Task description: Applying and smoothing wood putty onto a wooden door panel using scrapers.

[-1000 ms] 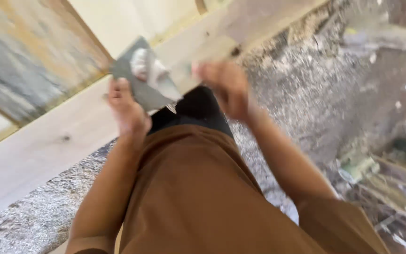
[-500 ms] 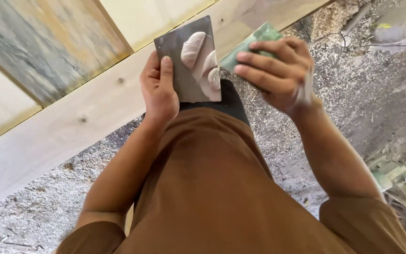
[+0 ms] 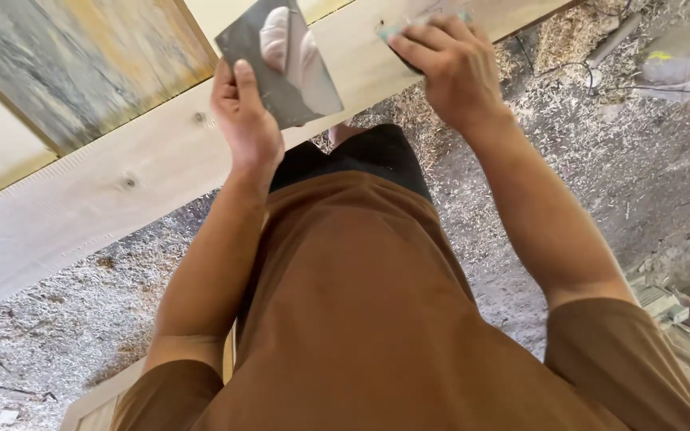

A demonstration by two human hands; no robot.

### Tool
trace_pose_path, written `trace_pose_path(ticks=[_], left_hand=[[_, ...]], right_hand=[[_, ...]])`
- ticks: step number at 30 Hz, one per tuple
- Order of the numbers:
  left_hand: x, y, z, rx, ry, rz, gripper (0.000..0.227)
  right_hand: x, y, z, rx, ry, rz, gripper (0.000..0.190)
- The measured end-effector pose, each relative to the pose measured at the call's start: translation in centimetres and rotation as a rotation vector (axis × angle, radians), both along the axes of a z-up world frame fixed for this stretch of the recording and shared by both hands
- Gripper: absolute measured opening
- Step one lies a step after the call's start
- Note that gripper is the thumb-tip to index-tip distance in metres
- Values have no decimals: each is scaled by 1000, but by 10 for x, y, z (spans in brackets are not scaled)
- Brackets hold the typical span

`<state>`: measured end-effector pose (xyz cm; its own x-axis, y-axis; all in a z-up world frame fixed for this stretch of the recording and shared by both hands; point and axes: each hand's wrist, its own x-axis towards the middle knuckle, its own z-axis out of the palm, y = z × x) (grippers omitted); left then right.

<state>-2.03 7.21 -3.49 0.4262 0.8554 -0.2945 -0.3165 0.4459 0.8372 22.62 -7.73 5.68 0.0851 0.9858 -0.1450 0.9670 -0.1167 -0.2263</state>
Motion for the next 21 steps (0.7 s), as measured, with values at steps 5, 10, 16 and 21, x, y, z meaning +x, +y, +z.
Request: trace_pose_path(ticks=[5,10,16,21], left_hand=[[-24,6,9,-13,-12,46,28],[-41,9,11,-52,-7,52,32],[-40,6,12,-93,-28,76,32],[-39,7,7,-110,-61,65,31]], right_hand=[[-17,-5,-36,179,-178,24,40],[-5,-23,-42,-85,134,-176,33],[3,28,-51,31,174,-515,30],[-26,39,-20,-99,194,-234,40]])
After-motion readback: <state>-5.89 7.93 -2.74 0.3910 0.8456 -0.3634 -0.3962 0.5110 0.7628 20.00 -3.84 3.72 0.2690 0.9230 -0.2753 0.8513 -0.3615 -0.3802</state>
